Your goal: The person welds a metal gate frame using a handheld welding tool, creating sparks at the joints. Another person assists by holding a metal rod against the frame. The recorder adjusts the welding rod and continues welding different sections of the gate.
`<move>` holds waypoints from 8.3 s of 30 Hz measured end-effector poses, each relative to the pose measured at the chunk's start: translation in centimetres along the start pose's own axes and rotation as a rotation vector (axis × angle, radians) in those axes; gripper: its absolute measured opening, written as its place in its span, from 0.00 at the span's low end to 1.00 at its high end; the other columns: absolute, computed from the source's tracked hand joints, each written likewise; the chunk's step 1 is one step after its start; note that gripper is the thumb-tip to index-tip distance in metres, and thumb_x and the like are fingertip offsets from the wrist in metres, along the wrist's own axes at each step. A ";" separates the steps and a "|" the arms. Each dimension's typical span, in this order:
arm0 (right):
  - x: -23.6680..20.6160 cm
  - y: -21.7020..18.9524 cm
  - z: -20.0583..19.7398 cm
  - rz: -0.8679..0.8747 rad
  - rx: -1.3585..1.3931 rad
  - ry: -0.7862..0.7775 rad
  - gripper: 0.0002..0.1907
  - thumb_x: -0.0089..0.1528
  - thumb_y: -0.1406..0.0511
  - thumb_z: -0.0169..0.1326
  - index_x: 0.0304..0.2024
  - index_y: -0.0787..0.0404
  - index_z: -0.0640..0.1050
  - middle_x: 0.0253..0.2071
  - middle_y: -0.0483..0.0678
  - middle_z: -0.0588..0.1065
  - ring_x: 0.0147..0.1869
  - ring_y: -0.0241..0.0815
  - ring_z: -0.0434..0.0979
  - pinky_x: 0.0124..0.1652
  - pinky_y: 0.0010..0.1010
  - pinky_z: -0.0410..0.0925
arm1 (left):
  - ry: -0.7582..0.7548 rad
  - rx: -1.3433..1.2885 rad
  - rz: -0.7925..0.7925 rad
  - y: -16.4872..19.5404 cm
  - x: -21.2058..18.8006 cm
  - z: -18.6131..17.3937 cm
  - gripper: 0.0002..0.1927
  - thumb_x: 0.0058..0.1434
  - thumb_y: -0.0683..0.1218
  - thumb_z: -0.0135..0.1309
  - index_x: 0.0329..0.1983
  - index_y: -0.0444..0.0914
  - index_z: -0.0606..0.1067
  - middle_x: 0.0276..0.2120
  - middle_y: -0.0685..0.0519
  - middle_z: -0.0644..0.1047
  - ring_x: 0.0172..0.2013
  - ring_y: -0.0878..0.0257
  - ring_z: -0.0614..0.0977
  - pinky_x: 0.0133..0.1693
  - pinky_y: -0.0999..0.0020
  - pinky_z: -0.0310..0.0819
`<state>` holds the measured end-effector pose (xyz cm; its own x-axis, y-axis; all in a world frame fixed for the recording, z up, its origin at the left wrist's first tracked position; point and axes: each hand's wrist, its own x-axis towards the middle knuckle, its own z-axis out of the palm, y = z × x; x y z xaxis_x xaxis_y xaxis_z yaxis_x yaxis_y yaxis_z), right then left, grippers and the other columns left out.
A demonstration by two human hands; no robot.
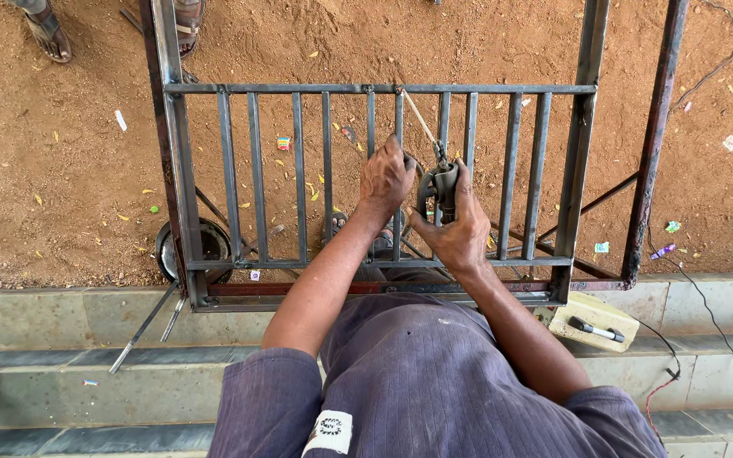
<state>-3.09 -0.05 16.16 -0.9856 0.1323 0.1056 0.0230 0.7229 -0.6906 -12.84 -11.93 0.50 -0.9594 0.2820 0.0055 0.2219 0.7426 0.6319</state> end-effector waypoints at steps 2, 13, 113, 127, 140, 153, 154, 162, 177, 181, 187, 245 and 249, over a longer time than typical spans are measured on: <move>0.0 0.1 0.0 0.039 -0.002 -0.022 0.56 0.54 0.62 0.73 0.76 0.64 0.54 0.47 0.58 0.80 0.47 0.49 0.85 0.45 0.37 0.79 | 0.017 -0.002 0.020 -0.1 0.0 0.1 0.17 0.63 0.44 0.63 0.47 0.28 0.72 0.27 0.46 0.80 0.24 0.62 0.81 0.24 0.70 0.78; -0.1 0.5 0.0 0.038 -0.015 -0.039 0.57 0.54 0.60 0.73 0.76 0.67 0.52 0.47 0.59 0.79 0.48 0.51 0.85 0.44 0.38 0.80 | 0.054 0.000 0.040 -0.3 0.0 0.3 0.16 0.63 0.43 0.62 0.46 0.28 0.73 0.27 0.46 0.79 0.22 0.62 0.80 0.22 0.70 0.77; -26.6 -19.0 6.9 0.695 -0.049 0.308 0.54 0.49 0.63 0.74 0.73 0.65 0.62 0.45 0.55 0.80 0.47 0.46 0.84 0.47 0.35 0.77 | -0.521 0.505 1.526 -5.8 0.8 -2.9 0.05 0.68 0.43 0.58 0.34 0.43 0.78 0.36 0.55 0.77 0.39 0.68 0.77 0.39 0.71 0.80; -26.8 -19.0 7.1 0.703 -0.041 0.275 0.54 0.49 0.62 0.74 0.73 0.63 0.61 0.47 0.56 0.79 0.49 0.47 0.83 0.49 0.36 0.78 | -0.574 0.530 1.442 -5.2 0.8 -3.7 0.02 0.67 0.44 0.57 0.36 0.44 0.78 0.38 0.56 0.76 0.44 0.67 0.77 0.46 0.68 0.78; -26.4 -19.9 6.6 0.779 0.036 0.287 0.54 0.50 0.62 0.72 0.74 0.63 0.60 0.48 0.57 0.79 0.48 0.48 0.83 0.44 0.37 0.75 | -0.541 0.244 1.348 -5.6 0.9 -5.0 0.06 0.62 0.41 0.60 0.42 0.41 0.80 0.41 0.54 0.78 0.48 0.58 0.79 0.50 0.62 0.77; -26.4 -19.2 6.7 0.760 -0.073 0.279 0.54 0.48 0.60 0.75 0.73 0.61 0.63 0.41 0.54 0.79 0.41 0.46 0.83 0.42 0.37 0.74 | -0.639 0.280 1.426 -6.8 0.9 -2.3 0.10 0.70 0.34 0.55 0.48 0.40 0.80 0.46 0.48 0.79 0.49 0.56 0.79 0.51 0.62 0.79; -26.3 -19.1 6.6 0.751 -0.065 0.274 0.54 0.48 0.60 0.75 0.73 0.61 0.63 0.42 0.54 0.79 0.42 0.46 0.83 0.42 0.37 0.75 | -0.597 0.259 1.415 -6.7 1.0 -2.3 0.12 0.65 0.33 0.55 0.48 0.40 0.80 0.47 0.49 0.79 0.49 0.56 0.79 0.51 0.61 0.79; -26.7 -19.1 6.6 0.765 0.031 0.274 0.54 0.50 0.58 0.74 0.74 0.61 0.61 0.47 0.54 0.80 0.46 0.45 0.84 0.43 0.35 0.77 | -0.645 0.232 1.367 -6.1 0.8 -5.2 0.09 0.64 0.42 0.56 0.47 0.41 0.79 0.46 0.49 0.79 0.55 0.51 0.78 0.57 0.54 0.75; -26.1 -19.6 6.7 0.759 -0.042 0.371 0.51 0.51 0.61 0.73 0.72 0.62 0.63 0.43 0.53 0.80 0.42 0.43 0.83 0.42 0.33 0.77 | -0.494 0.183 1.287 -5.7 0.7 -4.9 0.18 0.59 0.50 0.61 0.49 0.37 0.77 0.49 0.41 0.77 0.52 0.48 0.79 0.54 0.54 0.73; -26.3 -19.3 7.1 0.692 -0.066 0.360 0.53 0.50 0.63 0.73 0.74 0.64 0.62 0.44 0.54 0.80 0.45 0.44 0.83 0.46 0.35 0.76 | -0.626 0.365 1.365 -5.7 0.9 -5.0 0.03 0.67 0.40 0.59 0.42 0.41 0.78 0.47 0.53 0.78 0.54 0.58 0.79 0.56 0.60 0.77; -26.6 -19.0 7.4 0.730 -0.035 0.331 0.54 0.50 0.64 0.74 0.74 0.65 0.61 0.45 0.53 0.81 0.44 0.42 0.83 0.45 0.32 0.78 | -0.554 0.328 1.355 -6.1 0.6 -4.2 0.02 0.64 0.40 0.58 0.39 0.40 0.79 0.41 0.55 0.78 0.47 0.62 0.78 0.51 0.62 0.77; -17.6 -14.5 1.8 0.595 0.579 0.326 0.47 0.55 0.66 0.70 0.73 0.69 0.64 0.56 0.44 0.73 0.57 0.34 0.72 0.59 0.25 0.67 | 0.280 0.204 0.428 -13.9 -3.6 -16.5 0.13 0.60 0.48 0.62 0.45 0.38 0.79 0.46 0.47 0.81 0.44 0.53 0.83 0.45 0.56 0.79; -14.9 -13.7 1.2 0.610 0.481 0.181 0.51 0.52 0.64 0.70 0.75 0.67 0.61 0.56 0.48 0.75 0.57 0.37 0.76 0.58 0.29 0.70 | 0.157 0.032 -0.175 -15.8 -5.7 -17.8 0.23 0.62 0.51 0.63 0.50 0.29 0.75 0.37 0.41 0.80 0.28 0.58 0.80 0.23 0.64 0.77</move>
<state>11.09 -12.75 23.19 -0.7790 0.5481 -0.3045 0.4343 0.1213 -0.8926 -13.98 -36.09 4.32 -0.9985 0.0510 0.0204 0.0529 0.7911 0.6093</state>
